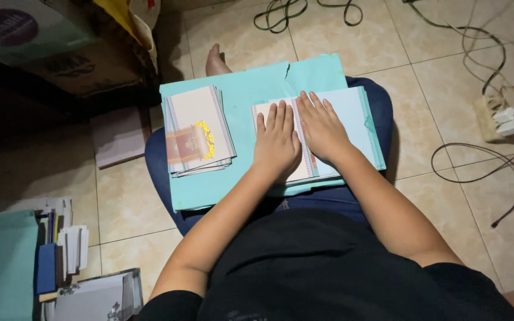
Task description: Folding paper invitations and placing them into folders while sitting on the floor.
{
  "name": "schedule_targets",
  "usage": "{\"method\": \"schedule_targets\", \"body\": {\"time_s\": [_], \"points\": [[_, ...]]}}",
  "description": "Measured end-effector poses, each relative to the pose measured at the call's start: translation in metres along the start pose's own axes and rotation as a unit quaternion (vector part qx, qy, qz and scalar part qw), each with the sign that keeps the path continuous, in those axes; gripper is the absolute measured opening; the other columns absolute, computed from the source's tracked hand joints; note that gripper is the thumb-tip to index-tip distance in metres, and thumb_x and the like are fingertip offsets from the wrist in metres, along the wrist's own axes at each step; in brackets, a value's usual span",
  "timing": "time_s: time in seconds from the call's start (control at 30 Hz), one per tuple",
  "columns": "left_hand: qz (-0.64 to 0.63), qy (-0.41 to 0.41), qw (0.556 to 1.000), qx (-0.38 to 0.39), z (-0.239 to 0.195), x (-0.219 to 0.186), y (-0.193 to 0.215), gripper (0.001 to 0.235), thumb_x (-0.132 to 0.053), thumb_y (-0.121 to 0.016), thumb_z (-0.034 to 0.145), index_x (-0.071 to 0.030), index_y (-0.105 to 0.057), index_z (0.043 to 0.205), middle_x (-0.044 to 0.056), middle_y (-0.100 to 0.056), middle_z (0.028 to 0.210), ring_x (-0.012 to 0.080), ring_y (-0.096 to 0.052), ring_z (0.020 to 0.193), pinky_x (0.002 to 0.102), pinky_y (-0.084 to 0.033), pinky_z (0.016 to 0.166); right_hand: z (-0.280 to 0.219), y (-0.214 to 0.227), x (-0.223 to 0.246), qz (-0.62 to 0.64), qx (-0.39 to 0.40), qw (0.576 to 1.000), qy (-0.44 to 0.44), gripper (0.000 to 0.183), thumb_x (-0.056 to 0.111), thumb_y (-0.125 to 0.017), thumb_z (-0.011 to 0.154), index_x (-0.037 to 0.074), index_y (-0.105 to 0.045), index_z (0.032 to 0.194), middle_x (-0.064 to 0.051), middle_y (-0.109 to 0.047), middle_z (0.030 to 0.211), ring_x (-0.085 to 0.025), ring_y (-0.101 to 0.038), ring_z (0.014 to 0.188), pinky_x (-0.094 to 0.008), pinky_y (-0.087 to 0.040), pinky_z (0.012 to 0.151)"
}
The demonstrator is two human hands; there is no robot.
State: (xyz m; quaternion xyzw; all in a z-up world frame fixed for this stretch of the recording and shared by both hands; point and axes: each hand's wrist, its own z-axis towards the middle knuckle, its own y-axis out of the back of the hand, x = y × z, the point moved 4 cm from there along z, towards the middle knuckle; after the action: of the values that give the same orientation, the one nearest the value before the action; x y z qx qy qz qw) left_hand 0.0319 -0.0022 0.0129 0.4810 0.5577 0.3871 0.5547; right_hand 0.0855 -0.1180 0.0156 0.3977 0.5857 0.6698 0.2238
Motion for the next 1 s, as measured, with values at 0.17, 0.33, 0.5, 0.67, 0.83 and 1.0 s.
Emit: {"method": "schedule_targets", "body": {"time_s": [0.17,0.33,0.5,0.67,0.83,1.0], "points": [[-0.016,0.004,1.0,-0.007,0.004,0.003,-0.006,0.067,-0.031,-0.024,0.103,-0.001,-0.02,0.163,0.02,-0.017,0.17,0.0365,-0.012,0.158,0.057,-0.006,0.125,-0.05,-0.002,0.014,0.01,0.019,1.0,0.007,0.054,0.016,-0.033,0.107,-0.001,-0.031,0.159,-0.021,-0.029,0.166,-0.035,-0.021,0.155,-0.051,-0.011,0.124],[-0.019,0.002,1.0,-0.01,0.004,0.001,-0.009,0.065,-0.029,-0.023,0.104,-0.001,-0.02,0.163,0.02,-0.016,0.17,0.0365,-0.011,0.158,0.058,-0.004,0.125,-0.089,-0.015,0.013,-0.015,0.013,0.999,0.047,0.056,0.017,-0.036,0.106,0.001,-0.029,0.16,-0.018,-0.029,0.167,-0.034,-0.023,0.154,-0.051,-0.014,0.123],[0.002,-0.003,1.0,0.002,0.006,0.002,-0.016,0.065,-0.031,-0.018,0.105,-0.002,-0.018,0.163,0.02,-0.013,0.171,0.037,-0.007,0.159,0.058,-0.003,0.125,-0.043,-0.01,0.002,-0.003,0.014,0.999,0.031,0.054,0.019,-0.034,0.108,0.002,-0.031,0.16,-0.017,-0.03,0.166,-0.033,-0.024,0.155,-0.051,-0.013,0.124],[0.039,-0.105,0.993,-0.038,-0.005,-0.002,-0.026,0.061,-0.037,-0.029,0.105,-0.013,-0.03,0.161,0.02,-0.025,0.168,0.0406,-0.019,0.156,0.063,-0.012,0.123,0.002,-0.021,-0.031,0.051,-0.157,0.985,0.049,0.048,0.004,-0.037,0.105,-0.008,-0.043,0.15,-0.03,-0.045,0.153,-0.042,-0.037,0.146,-0.052,-0.024,0.121],[0.048,-0.15,0.986,-0.056,-0.019,-0.001,-0.039,0.059,-0.049,-0.034,0.104,-0.02,-0.039,0.156,0.017,-0.029,0.166,0.0373,-0.025,0.155,0.064,-0.016,0.122,-0.004,-0.015,-0.039,0.167,-0.195,0.966,-0.021,0.047,0.007,-0.024,0.107,-0.007,-0.042,0.149,-0.025,-0.047,0.149,-0.039,-0.04,0.143,-0.048,-0.03,0.121],[-0.034,-0.185,0.981,-0.058,-0.049,-0.009,-0.012,0.062,-0.065,-0.064,0.086,-0.012,-0.055,0.117,0.017,-0.05,0.139,0.0362,-0.04,0.141,0.071,-0.027,0.113,-0.003,-0.004,-0.027,0.181,-0.177,0.966,-0.058,0.047,0.004,-0.024,0.106,-0.004,-0.04,0.149,-0.021,-0.045,0.149,-0.035,-0.039,0.144,-0.045,-0.032,0.121]]}}
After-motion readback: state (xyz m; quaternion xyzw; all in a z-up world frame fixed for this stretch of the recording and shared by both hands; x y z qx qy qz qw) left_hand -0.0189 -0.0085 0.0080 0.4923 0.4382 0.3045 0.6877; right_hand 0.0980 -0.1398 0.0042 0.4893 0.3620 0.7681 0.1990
